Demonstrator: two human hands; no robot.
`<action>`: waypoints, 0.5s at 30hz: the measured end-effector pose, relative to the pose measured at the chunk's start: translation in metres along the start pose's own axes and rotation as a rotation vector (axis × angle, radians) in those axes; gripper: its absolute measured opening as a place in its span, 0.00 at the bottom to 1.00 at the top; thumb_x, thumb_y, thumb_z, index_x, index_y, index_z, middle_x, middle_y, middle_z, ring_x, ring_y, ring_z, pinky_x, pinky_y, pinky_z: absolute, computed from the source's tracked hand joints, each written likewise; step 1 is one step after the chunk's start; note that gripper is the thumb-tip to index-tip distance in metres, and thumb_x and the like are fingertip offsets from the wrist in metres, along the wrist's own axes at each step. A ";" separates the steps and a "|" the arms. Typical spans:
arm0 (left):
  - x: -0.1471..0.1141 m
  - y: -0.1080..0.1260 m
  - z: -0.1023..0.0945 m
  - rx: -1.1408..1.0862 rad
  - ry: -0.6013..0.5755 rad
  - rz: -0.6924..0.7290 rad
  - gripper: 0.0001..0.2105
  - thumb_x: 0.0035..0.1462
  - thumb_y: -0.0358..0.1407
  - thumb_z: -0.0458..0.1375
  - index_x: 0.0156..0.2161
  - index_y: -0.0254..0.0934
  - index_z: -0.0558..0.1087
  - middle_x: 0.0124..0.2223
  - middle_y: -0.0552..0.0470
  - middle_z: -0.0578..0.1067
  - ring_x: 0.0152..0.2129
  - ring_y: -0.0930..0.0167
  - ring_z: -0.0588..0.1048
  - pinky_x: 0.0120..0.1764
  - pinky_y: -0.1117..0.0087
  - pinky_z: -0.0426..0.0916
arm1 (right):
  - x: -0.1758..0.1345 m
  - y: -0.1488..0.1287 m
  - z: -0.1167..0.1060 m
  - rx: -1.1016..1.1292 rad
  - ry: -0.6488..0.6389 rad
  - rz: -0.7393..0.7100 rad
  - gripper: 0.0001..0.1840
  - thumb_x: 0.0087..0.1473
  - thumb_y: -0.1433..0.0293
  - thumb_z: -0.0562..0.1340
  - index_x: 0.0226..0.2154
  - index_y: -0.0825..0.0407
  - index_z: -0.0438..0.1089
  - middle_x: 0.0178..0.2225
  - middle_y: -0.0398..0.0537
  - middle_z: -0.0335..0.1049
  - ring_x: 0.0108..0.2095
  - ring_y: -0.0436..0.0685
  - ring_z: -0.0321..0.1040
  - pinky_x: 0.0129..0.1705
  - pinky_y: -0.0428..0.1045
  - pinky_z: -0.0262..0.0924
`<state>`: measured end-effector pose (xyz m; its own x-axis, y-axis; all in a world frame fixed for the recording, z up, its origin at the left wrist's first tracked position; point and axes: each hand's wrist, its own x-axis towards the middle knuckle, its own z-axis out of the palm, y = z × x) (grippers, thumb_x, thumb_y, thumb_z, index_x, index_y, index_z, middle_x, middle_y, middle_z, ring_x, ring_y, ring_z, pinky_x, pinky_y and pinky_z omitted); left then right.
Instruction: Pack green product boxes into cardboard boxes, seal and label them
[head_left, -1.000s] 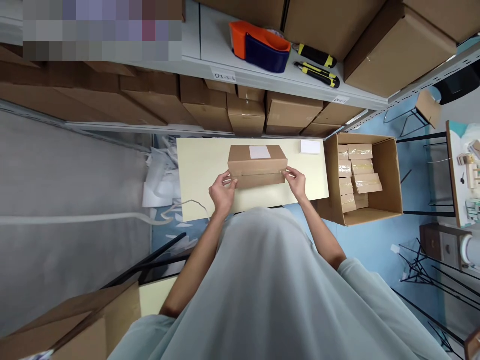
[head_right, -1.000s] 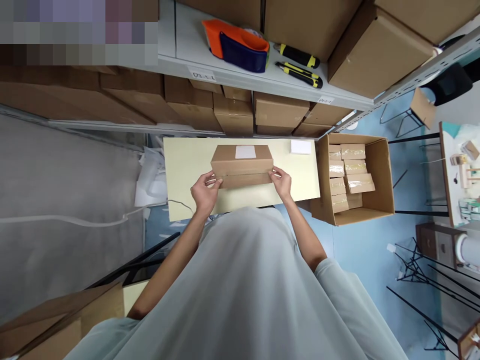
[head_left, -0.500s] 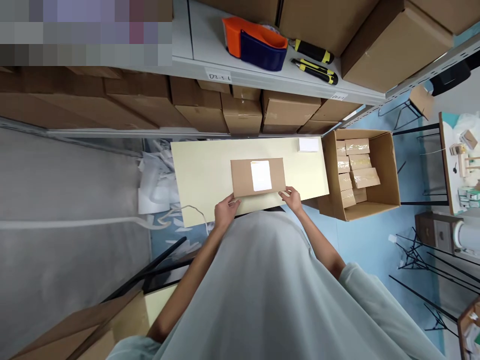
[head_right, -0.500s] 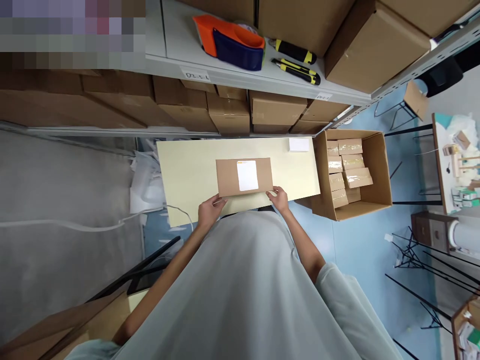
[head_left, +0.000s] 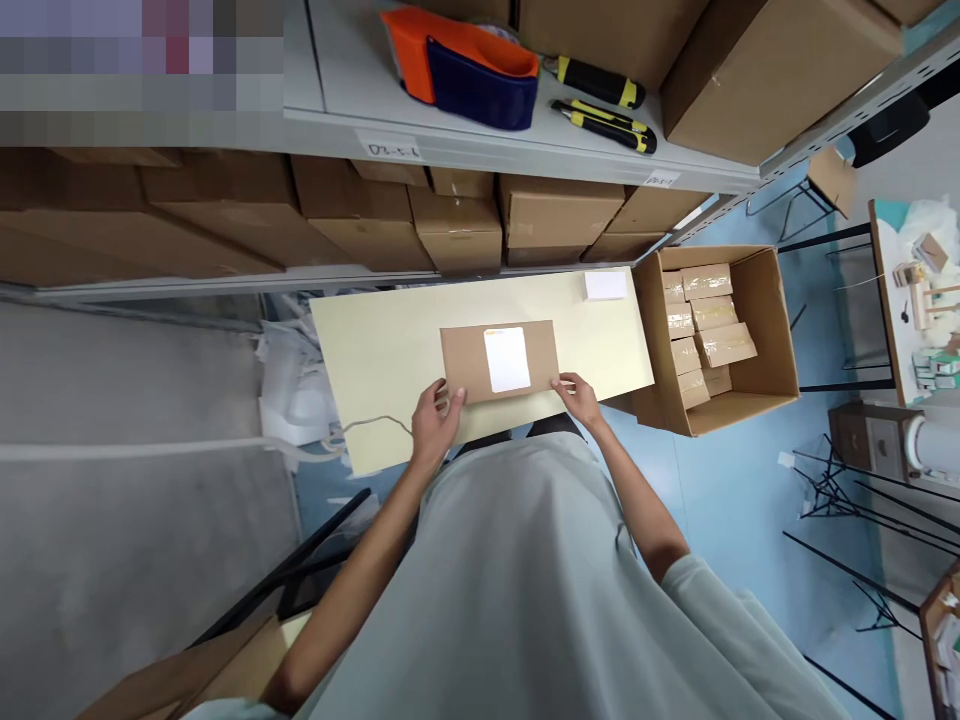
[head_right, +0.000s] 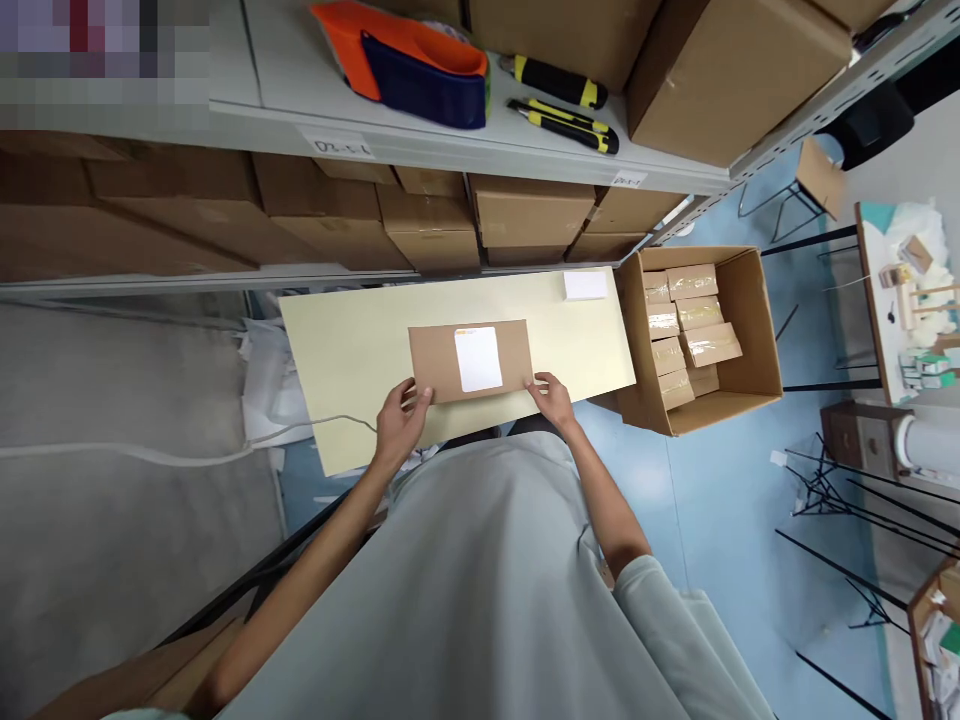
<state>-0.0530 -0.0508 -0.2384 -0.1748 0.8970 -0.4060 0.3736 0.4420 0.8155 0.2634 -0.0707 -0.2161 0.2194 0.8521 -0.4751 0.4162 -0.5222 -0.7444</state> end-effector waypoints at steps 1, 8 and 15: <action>0.002 0.005 0.003 0.001 0.034 0.000 0.25 0.66 0.50 0.62 0.62 0.38 0.74 0.64 0.37 0.79 0.57 0.60 0.82 0.58 0.59 0.78 | 0.003 -0.001 -0.001 0.009 -0.016 -0.014 0.23 0.65 0.47 0.68 0.48 0.49 0.78 0.52 0.54 0.85 0.49 0.62 0.85 0.51 0.54 0.78; -0.002 0.035 0.033 0.074 0.114 -0.146 0.15 0.62 0.44 0.63 0.50 0.39 0.73 0.51 0.43 0.84 0.45 0.62 0.85 0.51 0.60 0.81 | 0.032 -0.005 -0.031 -0.016 -0.098 -0.036 0.21 0.66 0.48 0.69 0.46 0.46 0.79 0.52 0.51 0.85 0.43 0.59 0.85 0.49 0.54 0.78; 0.002 0.049 0.059 0.185 0.228 -0.243 0.19 0.63 0.44 0.60 0.55 0.37 0.73 0.56 0.37 0.81 0.51 0.56 0.83 0.60 0.50 0.78 | 0.057 0.007 -0.055 -0.113 -0.289 -0.139 0.22 0.68 0.48 0.68 0.50 0.47 0.80 0.52 0.52 0.85 0.46 0.61 0.85 0.50 0.55 0.79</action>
<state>0.0192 -0.0277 -0.2234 -0.4686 0.7546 -0.4593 0.4508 0.6515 0.6102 0.3273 -0.0242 -0.2224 -0.0983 0.8615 -0.4981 0.5231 -0.3811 -0.7623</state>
